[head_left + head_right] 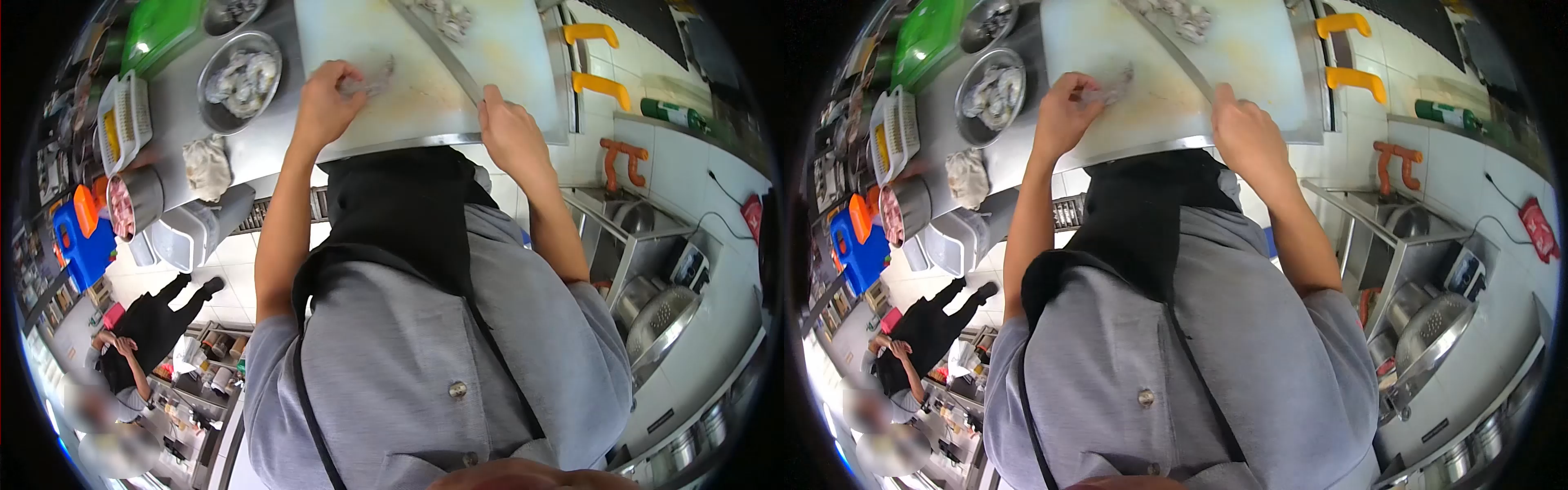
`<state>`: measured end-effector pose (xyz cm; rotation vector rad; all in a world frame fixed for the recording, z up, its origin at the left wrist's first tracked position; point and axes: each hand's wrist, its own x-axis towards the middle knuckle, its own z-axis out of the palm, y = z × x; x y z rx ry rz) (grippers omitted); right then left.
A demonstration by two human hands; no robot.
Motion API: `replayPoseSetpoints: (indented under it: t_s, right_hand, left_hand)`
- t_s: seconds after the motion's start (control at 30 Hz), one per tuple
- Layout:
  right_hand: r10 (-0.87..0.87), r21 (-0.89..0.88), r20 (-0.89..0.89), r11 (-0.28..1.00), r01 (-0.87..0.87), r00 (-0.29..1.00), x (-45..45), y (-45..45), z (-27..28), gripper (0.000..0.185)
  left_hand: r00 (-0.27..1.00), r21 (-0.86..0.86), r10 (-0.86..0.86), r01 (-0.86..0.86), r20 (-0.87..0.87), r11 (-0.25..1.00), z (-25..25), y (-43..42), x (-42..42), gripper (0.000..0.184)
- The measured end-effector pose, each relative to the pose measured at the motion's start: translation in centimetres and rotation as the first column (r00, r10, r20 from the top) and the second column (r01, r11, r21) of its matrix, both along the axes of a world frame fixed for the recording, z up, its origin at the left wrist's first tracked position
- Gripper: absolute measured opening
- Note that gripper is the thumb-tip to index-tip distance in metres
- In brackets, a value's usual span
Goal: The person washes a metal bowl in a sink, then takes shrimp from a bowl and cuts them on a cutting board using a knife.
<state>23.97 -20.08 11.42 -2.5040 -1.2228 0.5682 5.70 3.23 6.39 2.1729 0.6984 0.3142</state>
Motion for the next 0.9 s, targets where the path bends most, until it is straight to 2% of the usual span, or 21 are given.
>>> replayPoseSetpoints:
  t_s: [0.03, 0.1, 0.13, 0.17, 0.23, 0.33, 0.4, 0.5, 0.63, 0.7, 0.77, 0.83, 0.9]
  right_hand:
    - [-0.009, -0.014, 0.004, 1.000, 0.009, 1.000, 0.2, -0.6, 0.4, 0.016]
    - [0.065, 0.036, -0.023, 0.997, -0.064, 0.998, 0.1, -1.5, 1.2, 0.015]
    - [0.073, 0.024, -0.026, 0.997, -0.072, 0.997, -0.1, -2.1, 1.3, 0.015]
    - [0.106, 0.027, -0.048, 0.994, -0.105, 0.993, -0.4, -2.9, 1.1, 0.015]
    - [0.144, 0.024, -0.075, 0.989, -0.143, 0.987, -1.3, -4.0, 1.6, 0.015]
    - [0.171, -0.050, -0.030, 0.984, -0.172, 0.985, -2.2, -5.2, 2.9, 0.014]
    - [0.233, -0.137, 0.038, 0.964, -0.226, 0.972, -2.1, -5.9, 3.3, 0.013]
    - [0.220, -0.182, 0.035, 0.960, -0.211, 0.975, -1.9, -5.7, 3.7, 0.013]
    - [0.241, -0.142, 0.058, 0.963, -0.231, 0.969, -1.4, -3.9, 1.8, 0.013]
    - [0.260, -0.156, 0.044, 0.956, -0.250, 0.965, -1.1, -3.6, 0.4, 0.013]
    - [0.248, -0.175, 0.021, 0.955, -0.240, 0.969, -0.6, -5.3, 1.6, 0.012]
    - [0.235, -0.202, -0.007, 0.952, -0.232, 0.972, -0.2, -7.1, 2.7, 0.011]
    - [0.187, -0.239, -0.087, 0.950, -0.203, 0.978, 0.3, -8.6, 3.8, 0.012]
  left_hand:
    - [1.000, -0.014, -0.009, 0.009, 0.004, 1.000, 0.3, -0.4, 0.0, 0.029]
    - [1.000, 0.402, -0.007, 0.000, 0.015, 0.916, 1.1, -0.8, -0.5, 0.031]
    - [0.989, 0.422, -0.080, 0.021, 0.123, 0.906, 1.2, -0.7, -0.2, 0.028]
    - [0.990, 0.413, -0.070, 0.014, 0.122, 0.911, 1.2, -0.8, 0.1, 0.028]
    - [0.989, 0.499, -0.086, 0.015, 0.119, 0.867, 1.3, -1.6, 1.0, 0.022]
    - [0.996, 0.434, -0.052, 0.014, 0.077, 0.901, -0.1, -1.8, 2.2, 0.016]
    - [0.995, 0.440, -0.045, 0.000, 0.092, 0.898, -0.8, -2.2, 2.8, 0.014]
    - [0.995, 0.462, -0.036, -0.010, 0.092, 0.887, -0.8, -2.4, 3.1, 0.010]
    - [0.996, 0.476, -0.029, -0.013, 0.081, 0.879, -1.1, -2.1, 3.3, 0.008]
    - [0.998, 0.484, -0.015, -0.013, 0.054, 0.875, -1.1, -2.3, 3.1, 0.008]
    - [0.999, 0.505, 0.008, -0.023, 0.031, 0.863, -0.6, -2.1, 3.0, 0.009]
    - [0.994, 0.494, 0.088, -0.043, -0.068, 0.869, -0.2, -2.2, 2.7, 0.010]
    - [0.995, 0.479, 0.085, -0.050, -0.051, 0.876, 0.0, -1.9, 2.7, 0.011]
